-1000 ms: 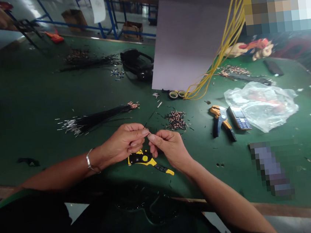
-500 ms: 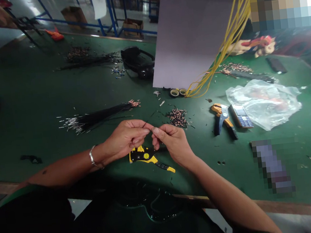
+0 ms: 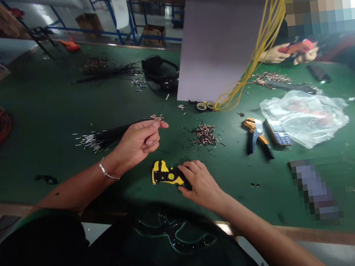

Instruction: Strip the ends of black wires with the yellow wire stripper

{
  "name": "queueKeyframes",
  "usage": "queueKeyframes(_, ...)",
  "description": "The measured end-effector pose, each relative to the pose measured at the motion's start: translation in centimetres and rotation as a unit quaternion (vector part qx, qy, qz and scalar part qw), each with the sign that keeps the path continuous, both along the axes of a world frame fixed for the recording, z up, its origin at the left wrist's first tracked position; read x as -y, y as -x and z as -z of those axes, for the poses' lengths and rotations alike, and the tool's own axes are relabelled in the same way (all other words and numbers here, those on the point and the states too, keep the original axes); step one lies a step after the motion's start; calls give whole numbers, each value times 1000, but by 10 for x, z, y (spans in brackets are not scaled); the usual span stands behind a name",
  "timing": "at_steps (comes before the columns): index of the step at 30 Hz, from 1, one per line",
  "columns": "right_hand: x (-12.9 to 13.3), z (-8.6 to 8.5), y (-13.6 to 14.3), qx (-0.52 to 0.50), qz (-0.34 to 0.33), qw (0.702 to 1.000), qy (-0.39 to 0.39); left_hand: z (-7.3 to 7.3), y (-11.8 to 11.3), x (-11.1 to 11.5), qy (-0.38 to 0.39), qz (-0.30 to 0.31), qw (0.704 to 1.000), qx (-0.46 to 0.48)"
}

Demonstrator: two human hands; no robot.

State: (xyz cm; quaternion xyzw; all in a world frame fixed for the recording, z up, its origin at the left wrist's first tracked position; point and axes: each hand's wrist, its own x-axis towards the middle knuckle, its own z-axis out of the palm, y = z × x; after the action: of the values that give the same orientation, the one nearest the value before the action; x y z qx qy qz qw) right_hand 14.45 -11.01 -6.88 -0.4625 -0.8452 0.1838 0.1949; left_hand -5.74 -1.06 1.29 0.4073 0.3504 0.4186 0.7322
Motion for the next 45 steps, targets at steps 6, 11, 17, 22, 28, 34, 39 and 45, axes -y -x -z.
queueKeyframes(6,-5,-10,-17,-188,68,966,162,-6,8,-2,-34,-10,999,-8)
queueKeyframes(11,1,-23,-33,-457,73,789,404,-12,13,-4,-33,-18,999,-11)
queueKeyframes(17,16,-18,-24,-581,50,666,465,-15,3,-4,-28,9,1000,-2)
queueKeyframes(22,24,-25,-20,-567,46,667,481,-16,-9,-2,-6,41,999,11)
queueKeyframes(28,31,-30,-21,-549,51,689,470,-17,-19,5,40,54,998,10)
queueKeyframes(34,36,-30,-21,-541,42,702,461,-17,-22,9,44,61,997,10)
queueKeyframes(39,35,-31,-20,-554,-8,702,447,-17,-20,11,51,66,996,17)
queueKeyframes(45,35,-34,-17,-540,-43,712,447,-19,-17,15,61,79,995,25)
